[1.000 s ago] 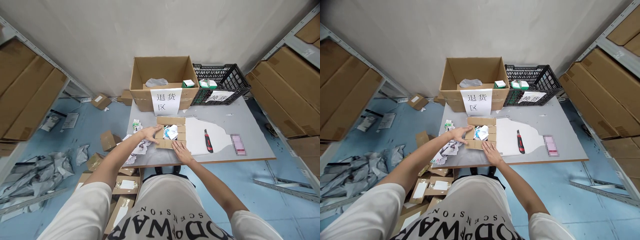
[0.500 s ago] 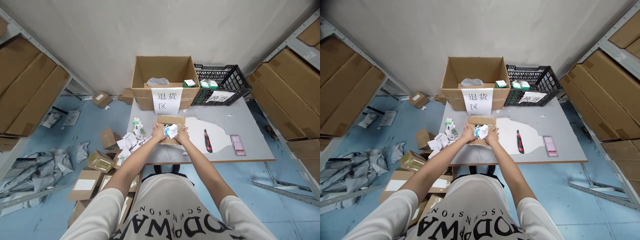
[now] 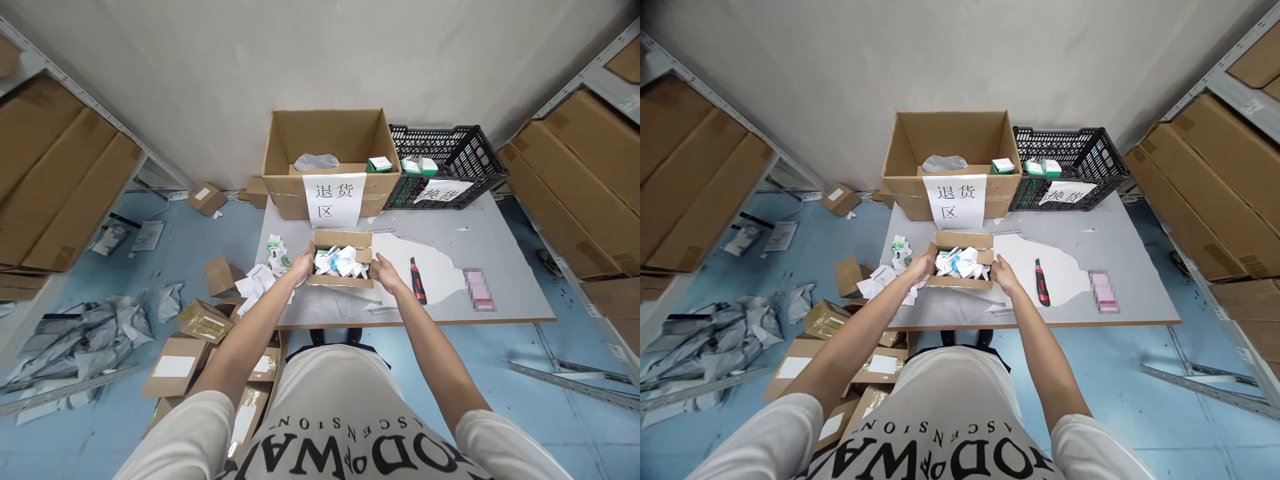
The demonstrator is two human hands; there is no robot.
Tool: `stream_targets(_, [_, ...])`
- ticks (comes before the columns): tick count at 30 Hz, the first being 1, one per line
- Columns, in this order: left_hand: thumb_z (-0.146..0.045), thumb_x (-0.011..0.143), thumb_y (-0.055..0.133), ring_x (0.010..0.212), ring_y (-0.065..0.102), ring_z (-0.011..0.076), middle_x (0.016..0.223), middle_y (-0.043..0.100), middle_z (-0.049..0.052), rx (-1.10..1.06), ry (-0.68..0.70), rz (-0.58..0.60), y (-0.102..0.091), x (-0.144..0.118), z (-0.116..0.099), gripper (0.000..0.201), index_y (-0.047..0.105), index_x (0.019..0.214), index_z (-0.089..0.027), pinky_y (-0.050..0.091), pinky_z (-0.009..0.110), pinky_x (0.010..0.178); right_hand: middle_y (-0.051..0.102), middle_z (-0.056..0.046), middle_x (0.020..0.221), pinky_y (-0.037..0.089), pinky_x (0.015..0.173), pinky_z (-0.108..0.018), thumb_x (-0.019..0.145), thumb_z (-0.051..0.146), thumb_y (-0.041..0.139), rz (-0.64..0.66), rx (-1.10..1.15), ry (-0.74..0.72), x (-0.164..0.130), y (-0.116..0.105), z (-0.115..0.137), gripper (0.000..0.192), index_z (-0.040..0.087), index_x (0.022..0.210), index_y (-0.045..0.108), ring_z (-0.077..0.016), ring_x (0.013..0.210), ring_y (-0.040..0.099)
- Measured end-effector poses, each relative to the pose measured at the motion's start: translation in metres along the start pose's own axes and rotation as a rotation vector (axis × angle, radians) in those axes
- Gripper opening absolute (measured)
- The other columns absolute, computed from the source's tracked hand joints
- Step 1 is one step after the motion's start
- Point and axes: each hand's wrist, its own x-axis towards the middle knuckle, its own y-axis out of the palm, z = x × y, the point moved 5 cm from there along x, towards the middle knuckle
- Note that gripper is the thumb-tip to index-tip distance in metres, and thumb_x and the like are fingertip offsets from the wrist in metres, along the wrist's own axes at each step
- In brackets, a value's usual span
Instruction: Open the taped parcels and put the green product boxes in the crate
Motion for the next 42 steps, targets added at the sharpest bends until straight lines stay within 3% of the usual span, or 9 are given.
stream_targets(6, [-0.039, 0.086, 0.045, 0.092, 0.067, 0.0216, 0.102, 0.068, 0.013, -0.154, -0.021, -0.017, -0.024, -0.010, 0.026, 0.041, 0.052, 0.116, -0.012, 0.056, 0.035, 0.075, 0.061, -0.013, 0.119, 0.055, 0.080, -0.034, 0.086, 0.027, 0.045, -0.097, 0.277, 0.155, -0.009, -0.006, -0.050, 0.055, 0.015, 0.138, 0.034, -0.0179, 0.102, 0.063])
stream_targets(9, [-0.041, 0.086, 0.050, 0.102, 0.064, 0.0234, 0.113, 0.064, 0.016, -0.142, -0.024, -0.070, -0.024, -0.007, 0.036, 0.048, 0.046, 0.124, -0.013, 0.054, 0.040, 0.082, 0.058, -0.015, 0.124, 0.053, 0.084, -0.035, 0.084, 0.029, 0.047, -0.169, 0.136, 0.129, -0.005, -0.008, -0.053, 0.052, 0.013, 0.133, 0.041, -0.0193, 0.107, 0.061])
stream_targets(12, [-0.033, 0.082, 0.056, 0.124, 0.048, 0.0251, 0.135, 0.048, 0.019, -0.079, 0.010, -0.191, -0.029, -0.003, 0.036, 0.062, 0.033, 0.136, -0.013, 0.043, 0.043, 0.099, 0.053, -0.016, 0.132, 0.044, 0.098, -0.039, 0.083, 0.027, 0.045, -0.236, -0.184, 0.026, -0.004, -0.016, -0.036, 0.051, 0.011, 0.132, 0.045, -0.0219, 0.120, 0.052])
stream_targets(17, [-0.024, 0.079, 0.055, 0.139, 0.025, 0.0254, 0.148, 0.033, 0.013, 0.458, 0.315, -0.320, -0.032, -0.011, -0.008, 0.064, 0.035, 0.140, -0.015, 0.021, 0.042, 0.114, 0.049, -0.020, 0.135, 0.023, 0.109, -0.044, 0.084, 0.019, 0.039, -0.238, -0.774, -0.137, -0.004, -0.011, 0.017, 0.050, 0.005, 0.132, 0.044, -0.0267, 0.127, 0.043])
stream_targets(21, [-0.017, 0.084, 0.043, 0.142, 0.012, 0.0247, 0.153, 0.020, 0.010, 0.850, 0.502, -0.230, -0.007, -0.024, -0.050, 0.061, 0.030, 0.143, -0.015, 0.012, 0.046, 0.115, 0.059, -0.025, 0.117, 0.018, 0.106, -0.048, 0.083, 0.017, 0.042, -0.268, -1.015, -0.175, 0.007, 0.011, 0.056, 0.048, 0.001, 0.128, 0.047, -0.0303, 0.113, 0.053])
stream_targets(25, [-0.005, 0.082, 0.034, 0.143, 0.005, 0.0254, 0.153, 0.019, 0.013, 1.028, 0.583, -0.124, 0.021, -0.031, -0.070, 0.064, 0.025, 0.146, -0.012, 0.002, 0.052, 0.114, 0.062, -0.027, 0.108, 0.017, 0.103, -0.052, 0.082, 0.025, 0.050, -0.273, -1.119, -0.073, 0.021, 0.033, 0.071, 0.047, 0.001, 0.123, 0.053, -0.0326, 0.102, 0.057])
stream_targets(30, [-0.008, 0.084, 0.032, 0.140, 0.022, 0.0270, 0.145, 0.035, 0.019, 1.109, 0.541, 0.006, 0.039, -0.028, -0.055, 0.059, 0.030, 0.143, -0.006, 0.014, 0.045, 0.113, 0.055, -0.027, 0.120, 0.037, 0.090, -0.045, 0.078, 0.035, 0.059, -0.191, -1.109, 0.054, 0.025, 0.044, 0.065, 0.053, 0.006, 0.122, 0.055, -0.0316, 0.108, 0.055])
stream_targets(34, [-0.014, 0.085, 0.037, 0.139, 0.024, 0.0284, 0.147, 0.031, 0.021, 1.143, 0.482, 0.086, 0.036, -0.023, -0.035, 0.059, 0.029, 0.142, -0.004, 0.018, 0.041, 0.111, 0.058, -0.025, 0.116, 0.043, 0.083, -0.040, 0.077, 0.031, 0.057, -0.170, -1.027, 0.093, 0.026, 0.040, 0.063, 0.048, 0.006, 0.118, 0.057, -0.0307, 0.104, 0.058])
stream_targets(42, [-0.024, 0.087, 0.042, 0.140, 0.020, 0.0314, 0.149, 0.025, 0.022, 1.197, 0.485, 0.153, 0.033, -0.022, -0.022, 0.062, 0.024, 0.142, -0.002, 0.015, 0.043, 0.112, 0.069, -0.012, 0.091, 0.045, 0.076, -0.031, 0.077, 0.024, 0.042, -0.057, -0.453, 0.031, 0.032, -0.016, 0.039, 0.028, 0.013, 0.088, 0.066, -0.0239, 0.087, 0.062])
